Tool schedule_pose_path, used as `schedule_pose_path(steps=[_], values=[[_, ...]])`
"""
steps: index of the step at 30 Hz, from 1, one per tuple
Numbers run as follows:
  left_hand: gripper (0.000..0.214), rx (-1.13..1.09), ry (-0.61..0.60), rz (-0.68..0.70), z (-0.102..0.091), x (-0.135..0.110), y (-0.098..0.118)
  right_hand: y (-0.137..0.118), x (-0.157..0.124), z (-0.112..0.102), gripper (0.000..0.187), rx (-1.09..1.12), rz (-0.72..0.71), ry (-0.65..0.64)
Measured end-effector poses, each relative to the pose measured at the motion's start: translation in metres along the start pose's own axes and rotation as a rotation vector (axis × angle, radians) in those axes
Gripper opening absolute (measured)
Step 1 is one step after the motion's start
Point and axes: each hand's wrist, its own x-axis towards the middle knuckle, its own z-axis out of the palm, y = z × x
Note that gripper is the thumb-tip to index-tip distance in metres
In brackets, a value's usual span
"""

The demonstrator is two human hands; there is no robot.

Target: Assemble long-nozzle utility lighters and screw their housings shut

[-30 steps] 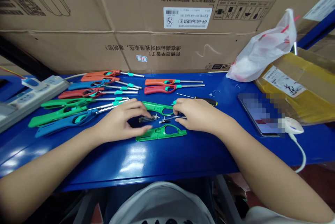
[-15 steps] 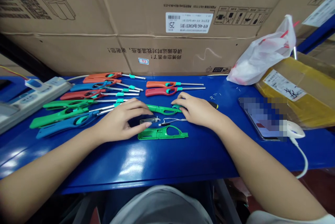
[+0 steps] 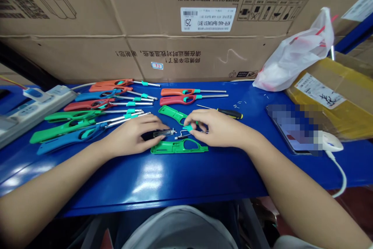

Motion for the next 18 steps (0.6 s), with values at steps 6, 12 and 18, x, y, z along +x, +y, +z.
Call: schedule_pose_path(steps=[6,12,18], values=[[0.025,-0.015,0.054,-0.082,0.002,0.0,0.003,0.002,0.001,0.008,0.026,-0.18,0.085,-0.04],[0.033,0.075,-0.036,0.091,-0.001,0.0,0.017,0.001,-0.002,0.002,0.022,-0.246,0.045,0.011],[0.031,0.123,-0.099,0.085,0.004,-0.002,0.027,-0.003,-0.005,0.005,0.014,-0.333,0.058,-0.136]])
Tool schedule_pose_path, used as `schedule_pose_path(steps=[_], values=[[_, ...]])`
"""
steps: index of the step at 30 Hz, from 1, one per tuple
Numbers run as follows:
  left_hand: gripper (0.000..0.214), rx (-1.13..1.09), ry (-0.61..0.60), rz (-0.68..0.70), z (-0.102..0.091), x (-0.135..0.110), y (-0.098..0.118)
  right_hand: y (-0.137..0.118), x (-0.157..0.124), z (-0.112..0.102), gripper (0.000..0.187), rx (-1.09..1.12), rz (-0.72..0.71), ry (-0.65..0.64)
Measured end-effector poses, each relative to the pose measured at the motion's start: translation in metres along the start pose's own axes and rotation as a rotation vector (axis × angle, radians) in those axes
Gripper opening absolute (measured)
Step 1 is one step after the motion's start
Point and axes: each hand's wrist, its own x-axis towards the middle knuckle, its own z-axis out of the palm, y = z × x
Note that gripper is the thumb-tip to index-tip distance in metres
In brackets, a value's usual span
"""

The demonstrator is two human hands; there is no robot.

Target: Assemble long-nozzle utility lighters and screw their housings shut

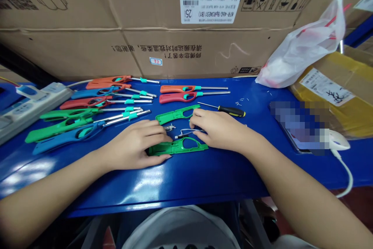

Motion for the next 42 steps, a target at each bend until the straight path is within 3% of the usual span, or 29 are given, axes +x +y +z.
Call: schedule_pose_path(steps=[8,15,18,22,27,34,42], values=[[0.03,-0.031,-0.007,-0.089,0.0,0.0,0.003,0.005,0.0,-0.008,0.011,0.222,0.017,0.019],[0.031,-0.025,0.003,-0.109,0.0,0.0,0.003,0.002,-0.004,-0.014,0.006,0.402,-0.064,-0.134],[0.03,-0.019,0.001,-0.111,-0.001,0.0,0.002,0.005,-0.006,-0.016,0.013,0.404,-0.059,-0.16],[0.03,-0.005,-0.006,-0.114,-0.003,0.0,0.003,0.014,-0.011,-0.02,0.019,0.312,0.065,-0.17],[0.029,0.012,-0.017,-0.114,-0.004,0.0,0.003,0.019,-0.012,-0.023,0.009,0.26,0.061,-0.267],[0.031,0.015,-0.023,-0.14,-0.005,0.0,0.002,0.012,-0.011,-0.024,0.013,0.298,0.081,-0.172],[0.033,0.024,-0.027,-0.137,-0.004,0.0,0.001,0.011,-0.008,-0.021,0.008,0.309,0.134,-0.276]])
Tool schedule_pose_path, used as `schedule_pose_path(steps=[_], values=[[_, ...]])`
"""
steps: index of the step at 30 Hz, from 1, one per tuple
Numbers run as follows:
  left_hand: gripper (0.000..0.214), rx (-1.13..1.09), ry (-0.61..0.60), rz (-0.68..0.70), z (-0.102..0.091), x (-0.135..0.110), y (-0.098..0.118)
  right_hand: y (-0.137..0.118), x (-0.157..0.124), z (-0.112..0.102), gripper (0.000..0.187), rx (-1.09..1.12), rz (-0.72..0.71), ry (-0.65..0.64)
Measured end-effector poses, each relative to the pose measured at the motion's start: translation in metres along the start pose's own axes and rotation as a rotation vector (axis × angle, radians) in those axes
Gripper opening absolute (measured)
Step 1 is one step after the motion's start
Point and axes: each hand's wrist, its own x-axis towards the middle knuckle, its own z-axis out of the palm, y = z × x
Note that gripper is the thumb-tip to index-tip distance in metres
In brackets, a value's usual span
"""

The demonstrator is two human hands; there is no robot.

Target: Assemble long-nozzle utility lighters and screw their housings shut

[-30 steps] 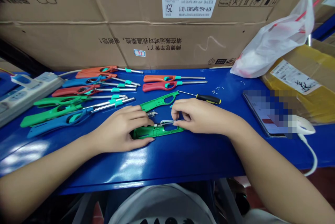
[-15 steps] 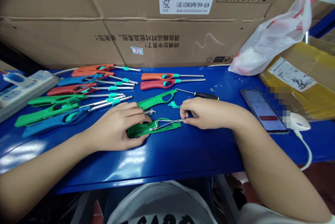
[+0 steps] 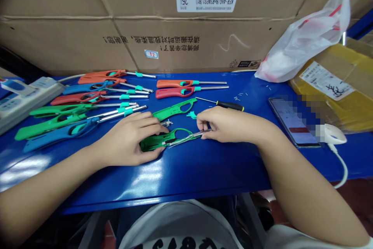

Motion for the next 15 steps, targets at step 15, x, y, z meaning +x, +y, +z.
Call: schedule_pose_path(steps=[15], values=[[0.022,-0.086,0.014,0.084,0.004,-0.0008,-0.0017,0.0033,0.0007,-0.0005,0.011,-0.01,-0.07,0.078]])
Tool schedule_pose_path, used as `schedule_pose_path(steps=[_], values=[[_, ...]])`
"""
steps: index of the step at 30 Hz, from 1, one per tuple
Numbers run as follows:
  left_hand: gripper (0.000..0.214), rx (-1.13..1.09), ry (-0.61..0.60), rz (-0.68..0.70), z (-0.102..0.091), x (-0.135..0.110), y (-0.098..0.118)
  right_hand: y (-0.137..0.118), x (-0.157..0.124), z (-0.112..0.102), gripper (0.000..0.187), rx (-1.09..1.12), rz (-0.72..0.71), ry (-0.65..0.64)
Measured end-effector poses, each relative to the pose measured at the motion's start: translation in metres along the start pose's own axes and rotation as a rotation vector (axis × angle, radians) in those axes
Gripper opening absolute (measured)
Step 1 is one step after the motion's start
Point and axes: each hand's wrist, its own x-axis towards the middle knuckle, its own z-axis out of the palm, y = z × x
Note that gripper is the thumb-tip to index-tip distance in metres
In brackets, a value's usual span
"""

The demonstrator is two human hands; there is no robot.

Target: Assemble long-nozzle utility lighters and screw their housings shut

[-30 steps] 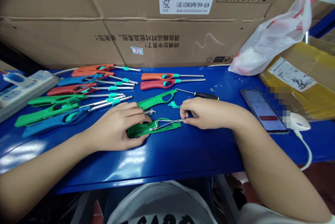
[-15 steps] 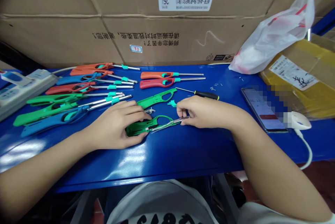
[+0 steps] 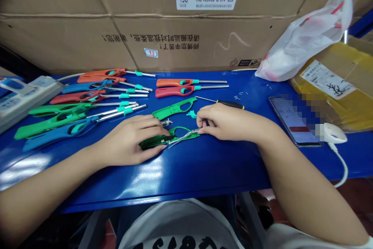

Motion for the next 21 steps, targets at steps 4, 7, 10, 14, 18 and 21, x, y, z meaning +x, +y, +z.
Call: schedule_pose_path(steps=[4,7,10,14,18,21], values=[[0.022,-0.033,0.014,-0.004,0.0003,0.0006,0.0005,-0.0013,-0.0017,-0.0017,0.015,0.025,-0.03,0.025],[0.023,-0.074,0.025,-0.015,0.0005,0.0009,0.0014,-0.0036,-0.0036,-0.0038,0.02,0.035,-0.031,0.041],[0.023,-0.093,0.053,-0.038,0.0015,0.0007,0.0016,-0.0048,-0.0058,-0.0057,0.023,0.041,-0.059,0.07],[0.023,-0.122,0.096,-0.058,0.0045,-0.0005,0.0,-0.0039,-0.0071,-0.0056,0.022,0.033,-0.071,0.089],[0.022,-0.15,0.139,-0.076,0.0073,-0.0008,-0.0021,-0.0038,-0.0048,-0.0027,0.015,-0.02,-0.02,0.008],[0.022,-0.143,0.138,-0.08,0.0073,0.0,-0.0017,-0.0058,-0.0025,-0.0011,0.013,-0.033,-0.012,-0.051]])
